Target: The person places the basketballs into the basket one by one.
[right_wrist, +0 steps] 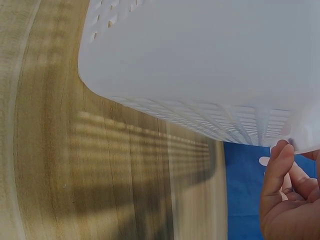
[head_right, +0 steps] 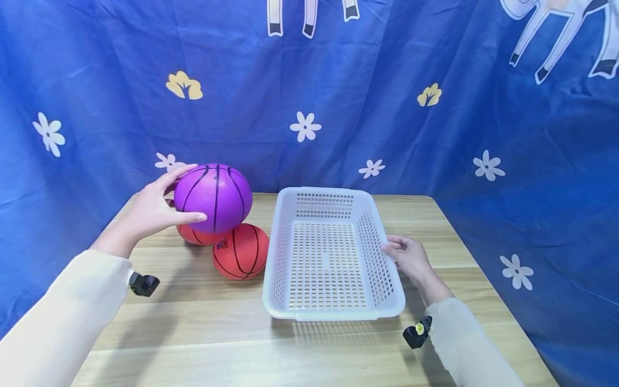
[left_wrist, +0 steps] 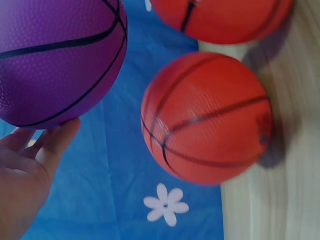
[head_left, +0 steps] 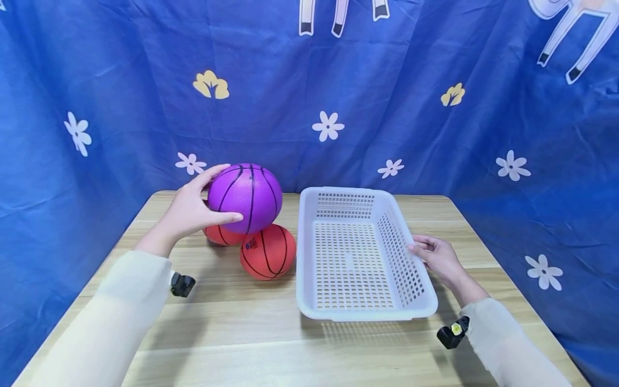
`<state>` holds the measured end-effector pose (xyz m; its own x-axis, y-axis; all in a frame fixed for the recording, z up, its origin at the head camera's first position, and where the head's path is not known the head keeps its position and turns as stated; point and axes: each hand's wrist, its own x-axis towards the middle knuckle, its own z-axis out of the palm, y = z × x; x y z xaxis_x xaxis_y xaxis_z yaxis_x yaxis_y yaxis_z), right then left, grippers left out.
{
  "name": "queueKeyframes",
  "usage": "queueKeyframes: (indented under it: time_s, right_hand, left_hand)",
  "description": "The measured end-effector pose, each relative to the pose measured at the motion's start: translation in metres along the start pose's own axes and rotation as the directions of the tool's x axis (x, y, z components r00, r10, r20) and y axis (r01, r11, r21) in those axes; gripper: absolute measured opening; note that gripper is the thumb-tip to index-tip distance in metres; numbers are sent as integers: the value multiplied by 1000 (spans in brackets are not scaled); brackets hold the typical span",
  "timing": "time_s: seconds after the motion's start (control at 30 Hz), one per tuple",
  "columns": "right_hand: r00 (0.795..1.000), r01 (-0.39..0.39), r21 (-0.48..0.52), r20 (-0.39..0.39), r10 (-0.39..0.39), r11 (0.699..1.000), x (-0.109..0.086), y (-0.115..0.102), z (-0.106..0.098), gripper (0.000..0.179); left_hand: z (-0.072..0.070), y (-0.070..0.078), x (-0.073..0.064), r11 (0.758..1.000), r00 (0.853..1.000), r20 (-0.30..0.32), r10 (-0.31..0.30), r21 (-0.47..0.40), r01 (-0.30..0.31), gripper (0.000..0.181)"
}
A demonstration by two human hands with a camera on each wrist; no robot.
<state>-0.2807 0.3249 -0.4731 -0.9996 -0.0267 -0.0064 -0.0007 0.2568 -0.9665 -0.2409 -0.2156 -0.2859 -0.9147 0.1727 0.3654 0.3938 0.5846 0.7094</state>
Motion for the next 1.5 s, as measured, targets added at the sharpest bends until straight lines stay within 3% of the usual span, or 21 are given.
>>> queueKeyframes:
  time_s: [0.2, 0.3, 0.43, 0.6, 0.7, 0.87, 1.0, 1.23, 1.5]
  right_hand:
    - [999, -12, -29, 36, 13, 1000, -38, -66, 18, 54]
    - [999, -18, -51, 34, 20, 999, -47, -81, 23, 56]
    - [998, -44, -37, 38, 45, 998, -37, -65, 17, 55]
    - [999, -23, -8, 40, 23, 1000, -23, -43, 10, 57]
    - [999, 12, 31, 42, -13, 999, -19, -35, 7, 48]
    - [999, 17, 16, 48, -18, 1000, -36, -65, 17, 49]
    - [999, -27, -9, 28, 27, 1000, -48, -87, 24, 51]
    - [999, -31, -12, 27, 31, 999, -46, -86, 25, 50]
    - [999, -49, -12, 9, 50, 999, -43, -79, 23, 49]
  left_hand:
    - [19, 5, 25, 1000, 1000, -18, 11, 15, -11, 90]
    - [30, 13, 35, 1000, 1000, -18, 15, 28, -14, 92]
    - [45, 23, 48, 999, 1000, -1, 11, 36, -11, 93]
    - [68, 36, 63, 1000, 1000, 10, -9, 16, 8, 93]
    - [83, 43, 72, 1000, 1000, 16, -23, -3, 23, 93]
    - [109, 51, 83, 998, 998, 28, -53, -34, 54, 97]
    - [131, 58, 91, 996, 997, 30, -65, -60, 67, 98]
    - [163, 64, 101, 991, 996, 31, -81, -108, 84, 97]
    - [191, 65, 103, 984, 993, 39, -109, -136, 114, 97]
